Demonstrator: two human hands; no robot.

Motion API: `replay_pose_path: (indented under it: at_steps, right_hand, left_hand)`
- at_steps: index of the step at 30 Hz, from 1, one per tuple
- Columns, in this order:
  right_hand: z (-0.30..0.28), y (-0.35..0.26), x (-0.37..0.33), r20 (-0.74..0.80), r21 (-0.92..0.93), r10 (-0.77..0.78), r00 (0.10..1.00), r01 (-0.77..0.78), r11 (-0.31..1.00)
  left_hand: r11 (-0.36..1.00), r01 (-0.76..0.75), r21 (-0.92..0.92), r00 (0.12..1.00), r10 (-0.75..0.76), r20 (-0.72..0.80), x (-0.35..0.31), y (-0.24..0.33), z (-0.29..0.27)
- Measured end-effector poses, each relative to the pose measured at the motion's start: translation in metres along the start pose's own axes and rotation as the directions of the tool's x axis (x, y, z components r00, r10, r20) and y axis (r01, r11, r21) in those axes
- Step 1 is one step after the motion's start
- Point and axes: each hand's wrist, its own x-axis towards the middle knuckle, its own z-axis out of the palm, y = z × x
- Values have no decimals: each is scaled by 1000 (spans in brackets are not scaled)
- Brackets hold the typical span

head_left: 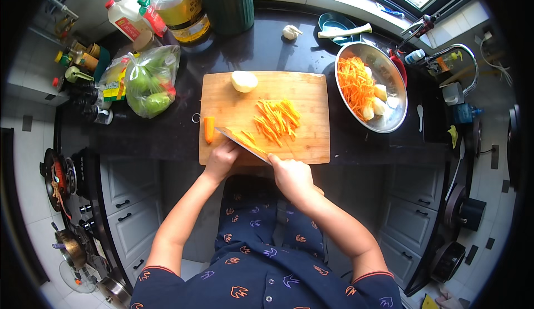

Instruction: The person slices a carrot into thin strips using a knife on a wooden cutting board. The sliced carrot pieces accumulate on the board while a bowl of other prepared vegetables sits nearby.

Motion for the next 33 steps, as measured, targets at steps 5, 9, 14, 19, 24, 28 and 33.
replay_pose_path:
  at_steps: [5, 9, 14, 19, 24, 28, 33]
  right_hand:
    - [-23, -2, -9, 58, -8, 18, 998, -18, 1000]
    - [-6, 4, -2, 28, 11, 19, 999, -19, 1000]
    - [0, 2, 6, -28, 33, -9, 1000, 10, 999]
    - [-22, -3, -2, 18, 29, -6, 1000, 6, 1000]
    - [-21, 2, -3, 83, 42, 32, 996, -36, 998]
    - [-5, 0, 6, 29, 63, 18, 999, -20, 998]
    - [-2, 2, 9, -49, 86, -19, 999, 23, 996]
  left_hand:
    - [998, -59, 18, 996, 60, -59, 5, 2, -1]
    - [1000, -14, -2, 1000, 14, -8, 0, -1, 1]
    - [997, -57, 50, 997, 60, -52, 1, -2, 2]
    - [997, -66, 45, 996, 69, -62, 0, -2, 2]
    - [998, -49, 38, 998, 50, -32, 0, 2, 0]
    - [999, -32, 42, 999, 33, -29, 0, 1, 0]
    - [998, -40, 43, 999, 40, -8, -2, 1, -3]
